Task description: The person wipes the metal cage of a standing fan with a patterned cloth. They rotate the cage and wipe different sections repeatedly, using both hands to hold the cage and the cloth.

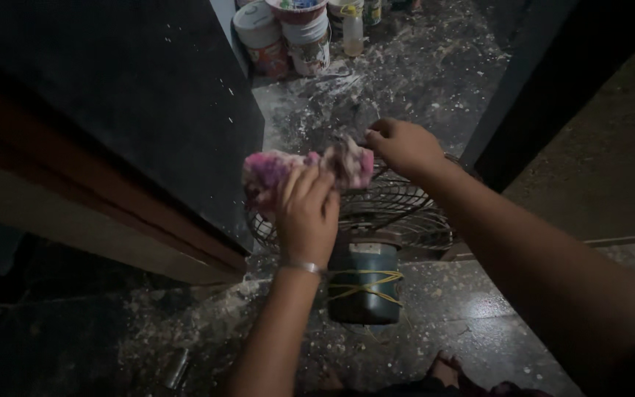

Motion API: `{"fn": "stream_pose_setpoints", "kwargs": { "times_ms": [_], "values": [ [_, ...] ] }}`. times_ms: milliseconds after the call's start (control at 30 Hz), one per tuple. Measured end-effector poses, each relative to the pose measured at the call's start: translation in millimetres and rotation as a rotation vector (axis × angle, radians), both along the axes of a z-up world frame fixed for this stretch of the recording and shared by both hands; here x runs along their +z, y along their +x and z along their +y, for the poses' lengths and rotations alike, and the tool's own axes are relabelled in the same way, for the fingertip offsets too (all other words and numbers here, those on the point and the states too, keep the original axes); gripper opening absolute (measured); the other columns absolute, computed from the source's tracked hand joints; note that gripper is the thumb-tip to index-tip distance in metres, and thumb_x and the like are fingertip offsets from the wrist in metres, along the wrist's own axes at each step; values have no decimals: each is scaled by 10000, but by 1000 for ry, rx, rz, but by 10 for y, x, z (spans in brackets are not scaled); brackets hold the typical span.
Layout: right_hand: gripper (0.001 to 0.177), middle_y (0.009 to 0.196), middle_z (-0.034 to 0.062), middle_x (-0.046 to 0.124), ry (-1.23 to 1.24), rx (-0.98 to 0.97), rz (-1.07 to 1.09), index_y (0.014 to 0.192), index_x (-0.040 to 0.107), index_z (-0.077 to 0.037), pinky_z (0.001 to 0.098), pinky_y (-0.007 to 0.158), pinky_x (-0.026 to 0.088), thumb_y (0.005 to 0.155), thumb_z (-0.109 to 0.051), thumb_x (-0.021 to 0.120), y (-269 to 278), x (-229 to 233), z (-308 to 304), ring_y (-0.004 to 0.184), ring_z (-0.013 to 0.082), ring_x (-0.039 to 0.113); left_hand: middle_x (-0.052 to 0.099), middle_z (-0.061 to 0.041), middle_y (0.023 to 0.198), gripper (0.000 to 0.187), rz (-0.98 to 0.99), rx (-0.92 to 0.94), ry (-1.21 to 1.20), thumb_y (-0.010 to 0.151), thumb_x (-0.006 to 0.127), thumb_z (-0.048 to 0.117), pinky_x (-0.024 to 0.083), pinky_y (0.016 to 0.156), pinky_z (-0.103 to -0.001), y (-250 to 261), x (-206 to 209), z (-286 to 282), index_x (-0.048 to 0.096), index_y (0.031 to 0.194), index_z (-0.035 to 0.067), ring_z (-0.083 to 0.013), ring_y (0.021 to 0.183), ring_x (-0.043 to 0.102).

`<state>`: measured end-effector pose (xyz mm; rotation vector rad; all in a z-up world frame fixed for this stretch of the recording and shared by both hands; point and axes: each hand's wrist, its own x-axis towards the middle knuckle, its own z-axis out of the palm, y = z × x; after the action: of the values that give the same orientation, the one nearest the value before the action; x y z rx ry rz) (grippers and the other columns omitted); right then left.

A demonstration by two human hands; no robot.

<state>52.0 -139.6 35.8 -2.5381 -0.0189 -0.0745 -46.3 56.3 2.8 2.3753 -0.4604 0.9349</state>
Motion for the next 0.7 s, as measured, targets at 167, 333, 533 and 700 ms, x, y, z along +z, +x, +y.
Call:
{"fn": "stream_pose_setpoints", "kwargs": {
  "times_ms": [167, 333, 533, 700],
  "values": [
    [428, 1115, 143, 749, -61, -47, 43, 1193, 746, -159, 497, 940, 519, 999, -444, 492, -80, -49, 13, 1074, 381, 682, 679, -123, 1267, 282, 56, 2, 30, 891, 710, 121, 405, 1116, -495, -236, 40, -17, 746, 1170, 99, -356, 1291, 549],
    [406, 1056, 169, 743, -55, 12, -12, 1146, 738, -146, 500, 878, 539, 907, -426, 566, -164, -29, 27, 1008, 387, 696, 677, -133, 1229, 292, 24, -4, 4, 840, 731, 115, 407, 1074, -489, 80, 100, -149, 769, 1129, 134, -346, 1213, 563],
    [396, 1028, 201, 740, -55, -33, 13, 1162, 735, -154, 538, 875, 533, 958, -398, 499, -176, 38, 78, 972, 421, 695, 695, -86, 1094, 220, 246, 13, -90, 899, 693, 119, 492, 1028, -418, 896, 45, -273, 787, 1092, 166, -301, 1125, 605],
    [415, 1018, 203, 740, -35, -42, 34, 1181, 733, -170, 539, 901, 522, 955, -397, 469, -218, 71, 71, 991, 412, 693, 704, -85, 1132, 226, 404, 146, 4, 843, 719, 207, 479, 983, -455, 1199, 94, -383, 798, 1053, 181, -320, 1139, 605]
  ]
}}
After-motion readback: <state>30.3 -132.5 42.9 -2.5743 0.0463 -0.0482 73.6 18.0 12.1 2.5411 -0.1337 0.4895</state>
